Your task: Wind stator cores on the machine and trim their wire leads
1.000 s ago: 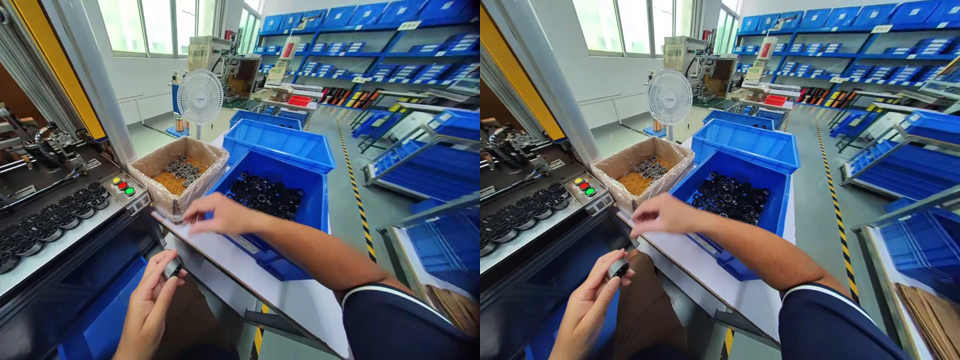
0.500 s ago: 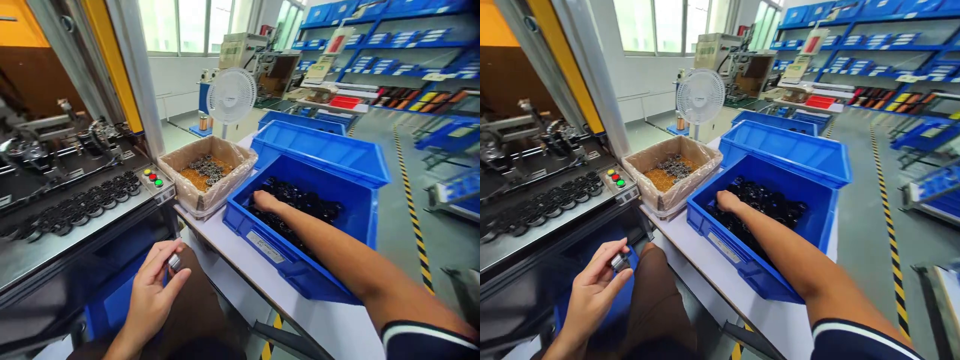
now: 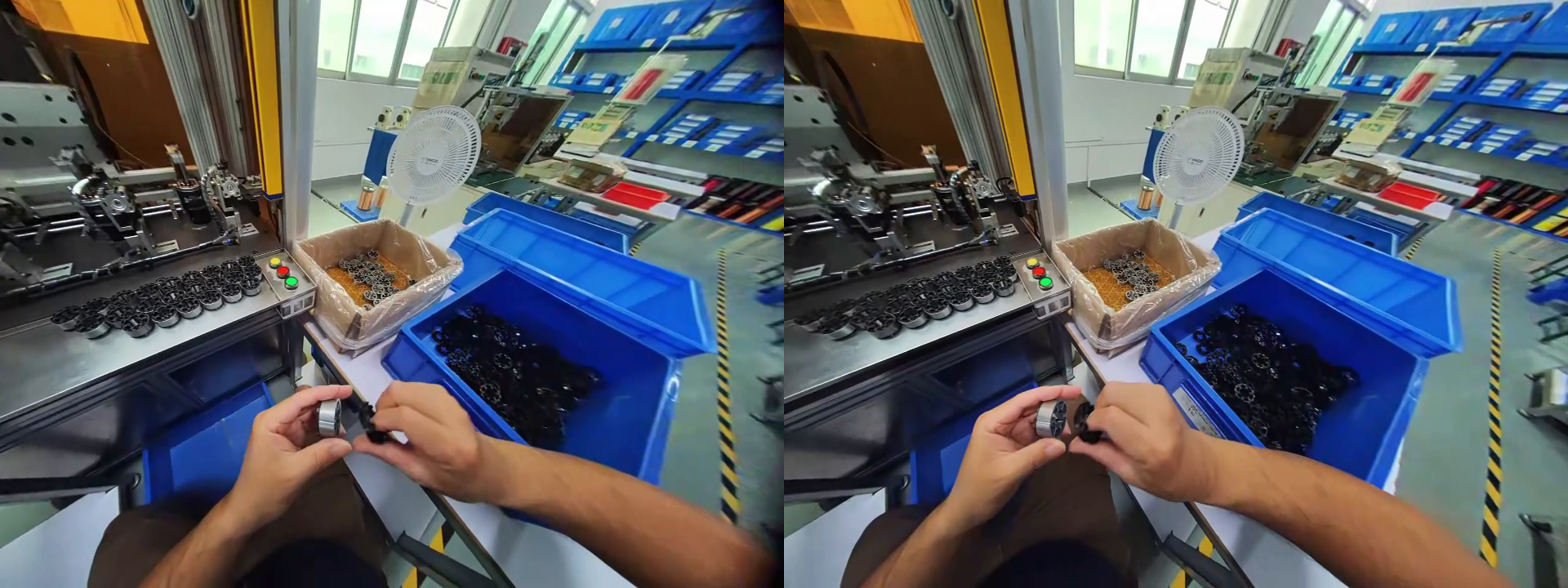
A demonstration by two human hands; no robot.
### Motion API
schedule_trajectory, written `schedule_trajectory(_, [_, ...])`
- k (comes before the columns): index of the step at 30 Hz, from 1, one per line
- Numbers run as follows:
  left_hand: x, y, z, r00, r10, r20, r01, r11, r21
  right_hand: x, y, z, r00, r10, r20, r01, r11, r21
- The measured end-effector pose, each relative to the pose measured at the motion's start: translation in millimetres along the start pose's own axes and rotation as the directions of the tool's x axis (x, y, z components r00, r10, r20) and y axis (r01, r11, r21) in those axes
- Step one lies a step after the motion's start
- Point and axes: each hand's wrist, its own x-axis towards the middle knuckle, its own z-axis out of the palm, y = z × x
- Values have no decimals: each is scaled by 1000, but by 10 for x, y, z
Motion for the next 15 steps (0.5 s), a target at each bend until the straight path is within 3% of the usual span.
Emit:
schedule_trajectory(4, [22,-62,88,999,14,-45,-15,1000,-27,-97,17,133,999,-54,8,54,999,2])
schedule_trajectory(9, [9,-81,88,995,97,-20,-95,992,88,-119,69,117,996,-73,42,72,997,28])
schedule_trajectory(15, [-7,-33,27,989,140,-50,-128,973,192,-105,91,100,1000,-15,-9,16,996,92])
